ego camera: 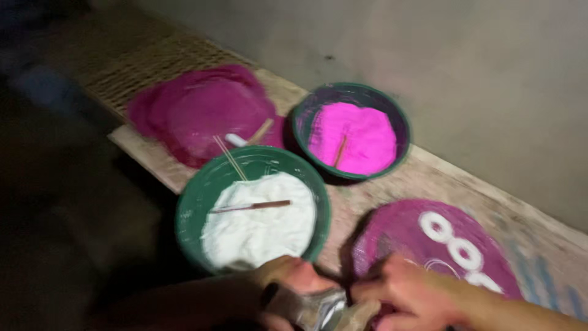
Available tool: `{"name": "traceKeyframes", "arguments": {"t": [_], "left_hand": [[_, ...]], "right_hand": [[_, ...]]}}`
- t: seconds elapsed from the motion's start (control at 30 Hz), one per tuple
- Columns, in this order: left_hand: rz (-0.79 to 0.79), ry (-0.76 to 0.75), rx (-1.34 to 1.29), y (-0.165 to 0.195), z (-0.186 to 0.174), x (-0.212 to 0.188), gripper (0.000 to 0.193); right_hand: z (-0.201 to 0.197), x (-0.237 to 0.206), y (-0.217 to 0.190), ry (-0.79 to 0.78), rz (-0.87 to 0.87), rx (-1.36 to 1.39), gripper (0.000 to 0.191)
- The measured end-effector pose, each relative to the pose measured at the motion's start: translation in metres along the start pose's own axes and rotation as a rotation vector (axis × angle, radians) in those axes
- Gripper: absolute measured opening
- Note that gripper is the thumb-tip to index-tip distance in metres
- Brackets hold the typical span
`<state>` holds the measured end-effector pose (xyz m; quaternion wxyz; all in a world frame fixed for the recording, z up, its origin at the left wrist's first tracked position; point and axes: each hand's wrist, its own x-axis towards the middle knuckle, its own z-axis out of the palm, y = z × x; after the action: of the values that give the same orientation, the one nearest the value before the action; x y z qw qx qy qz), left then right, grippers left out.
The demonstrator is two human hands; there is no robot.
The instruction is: The person uses a wooden hand-press tool to mold ring-shaped decorations from white and pink powder. They pack powder into the tool over a basin, press a ring shape onto a pink mat, and place finished white rings in a circle, then repeat the process with pink powder to fill the ring centers.
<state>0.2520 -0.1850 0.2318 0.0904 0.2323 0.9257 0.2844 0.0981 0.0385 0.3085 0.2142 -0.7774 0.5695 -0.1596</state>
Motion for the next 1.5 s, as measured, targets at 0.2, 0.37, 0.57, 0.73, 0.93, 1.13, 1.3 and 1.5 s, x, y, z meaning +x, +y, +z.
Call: {"name": "traceKeyframes", "arguments": {"t": [0.2, 0.37, 0.57, 0.73, 0.93, 1.13, 1.3, 1.5], "left_hand": [[-0.262, 0.006, -0.019, -0.048, 0.006, -0.074, 0.040], [-0.269, 0.140, -0.238, -0.103, -0.007, -0.127, 0.038], [-0.477, 0.226, -1.049, -0.201, -0.039, -0.188, 0.040], [0.228, -0.017, -1.463, -0.227, 0.008, -0.137, 0.038], [-0.337, 0.683, -1.275, -0.232, 0.047, -0.079, 0.046], [-0.208, 1.271, -0.499, -0.228, 0.025, -0.076, 0.074], [-0.435, 1.318, -0.299, -0.206, 0.014, -0.073, 0.089], [-0.464, 1.309, -0.185, -0.195, 0.010, -0.059, 0.094]], "right_hand": [[0.038, 0.067, 0.030, -0.050, -0.129, 0.448, 0.028], [0.039, 0.094, 0.050, -0.074, 0.014, 0.407, 0.024], [0.003, 0.103, 0.084, 0.283, -0.093, -0.458, 0.033], [-0.021, 0.153, 0.123, 0.338, -0.233, -0.980, 0.036], [0.015, 0.197, 0.109, 0.823, 0.248, -0.075, 0.044], [0.073, 0.219, 0.126, 1.001, 0.332, 0.933, 0.032], [0.097, 0.231, 0.127, 0.937, 0.396, 0.903, 0.029], [0.089, 0.246, 0.079, 0.918, 0.213, 0.344, 0.043]]}}
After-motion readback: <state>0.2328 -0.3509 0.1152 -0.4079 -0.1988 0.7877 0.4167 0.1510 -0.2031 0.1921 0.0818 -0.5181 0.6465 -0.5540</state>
